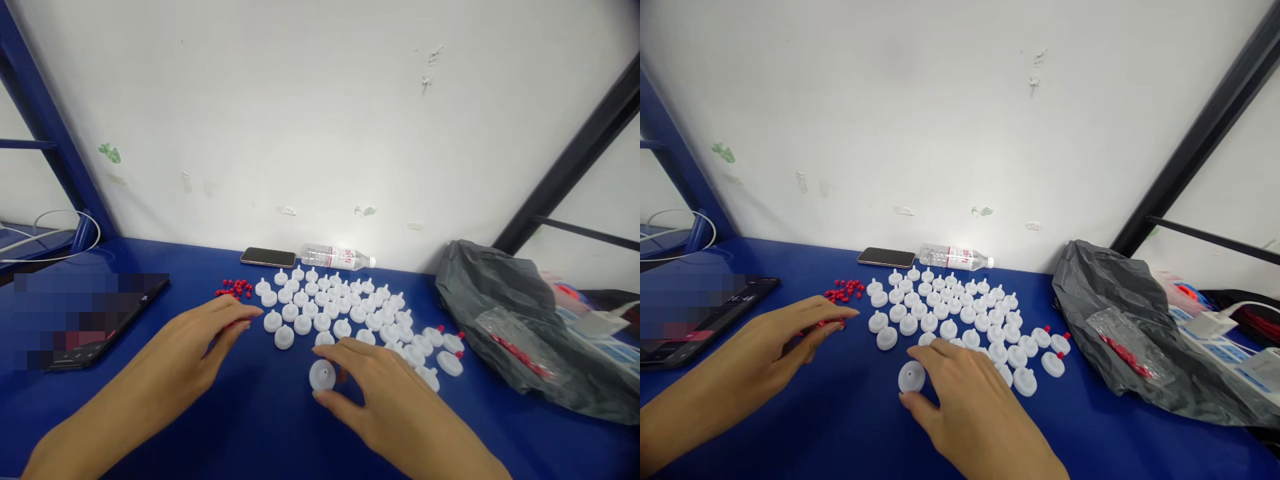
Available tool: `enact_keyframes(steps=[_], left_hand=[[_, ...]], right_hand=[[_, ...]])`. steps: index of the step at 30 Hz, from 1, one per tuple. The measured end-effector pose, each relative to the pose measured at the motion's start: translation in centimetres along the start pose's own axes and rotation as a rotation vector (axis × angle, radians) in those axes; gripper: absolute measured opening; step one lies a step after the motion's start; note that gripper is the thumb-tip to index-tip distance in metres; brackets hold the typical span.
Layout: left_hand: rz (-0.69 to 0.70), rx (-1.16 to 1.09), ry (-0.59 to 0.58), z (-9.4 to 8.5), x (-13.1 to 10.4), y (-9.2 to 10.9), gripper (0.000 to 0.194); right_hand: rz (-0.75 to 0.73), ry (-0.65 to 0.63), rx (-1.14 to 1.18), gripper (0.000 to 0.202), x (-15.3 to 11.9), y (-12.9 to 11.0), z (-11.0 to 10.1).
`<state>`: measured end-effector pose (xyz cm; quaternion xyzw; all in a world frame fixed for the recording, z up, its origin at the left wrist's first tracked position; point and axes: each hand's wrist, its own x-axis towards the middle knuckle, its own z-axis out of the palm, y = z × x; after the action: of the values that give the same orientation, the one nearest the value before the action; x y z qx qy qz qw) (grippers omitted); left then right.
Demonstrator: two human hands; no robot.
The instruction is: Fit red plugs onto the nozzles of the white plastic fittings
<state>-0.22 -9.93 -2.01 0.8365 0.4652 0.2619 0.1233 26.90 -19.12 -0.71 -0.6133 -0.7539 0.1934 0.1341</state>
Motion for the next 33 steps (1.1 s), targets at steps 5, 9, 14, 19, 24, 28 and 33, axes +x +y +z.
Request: enact_keyframes(steps=[5, 9, 14, 19, 24, 28, 33], left_hand=[[0.025, -0.272, 0.027, 0.8, -0.7, 3.3, 0.025], [0.012, -0.357, -0.069, 1.7, -1.1, 5.2, 0.022], [0.027, -0.403, -0.145, 2.0, -1.1, 5.6, 0.021], [0.071, -0.379, -0.199, 1.8, -1.0, 5.5, 0.018], [0.079, -0.404, -0.127, 2.3, -1.3, 5.5, 0.016], [0.099, -0.386, -0.144, 2.4, -1.4, 5.6, 0.016], [0.115, -0.376, -0.156, 2.6, -1.3, 6.0, 0.017]], right_hand=[[-0.025, 0.033, -0.009, 0.024, 0.3, -0.9, 0.2], [-0.021, 0.005, -0.011, 0.027, 0.3, -1.8, 0.2], [-0.042, 0.022, -0.002, 0.029, 0.0, -1.9, 0.3], [-0.014, 0.035, -0.024, 0.030, 0.0, -1.7, 0.0], [-0.022, 0.061, -0.005, 0.023, -0.2, -1.5, -0.2], [-0.040, 0.041, -0.043, 0.021, -0.4, -1.4, -0.1], [-0.042, 0.105, 0.002, 0.022, -0.5, -0.9, -0.2]])
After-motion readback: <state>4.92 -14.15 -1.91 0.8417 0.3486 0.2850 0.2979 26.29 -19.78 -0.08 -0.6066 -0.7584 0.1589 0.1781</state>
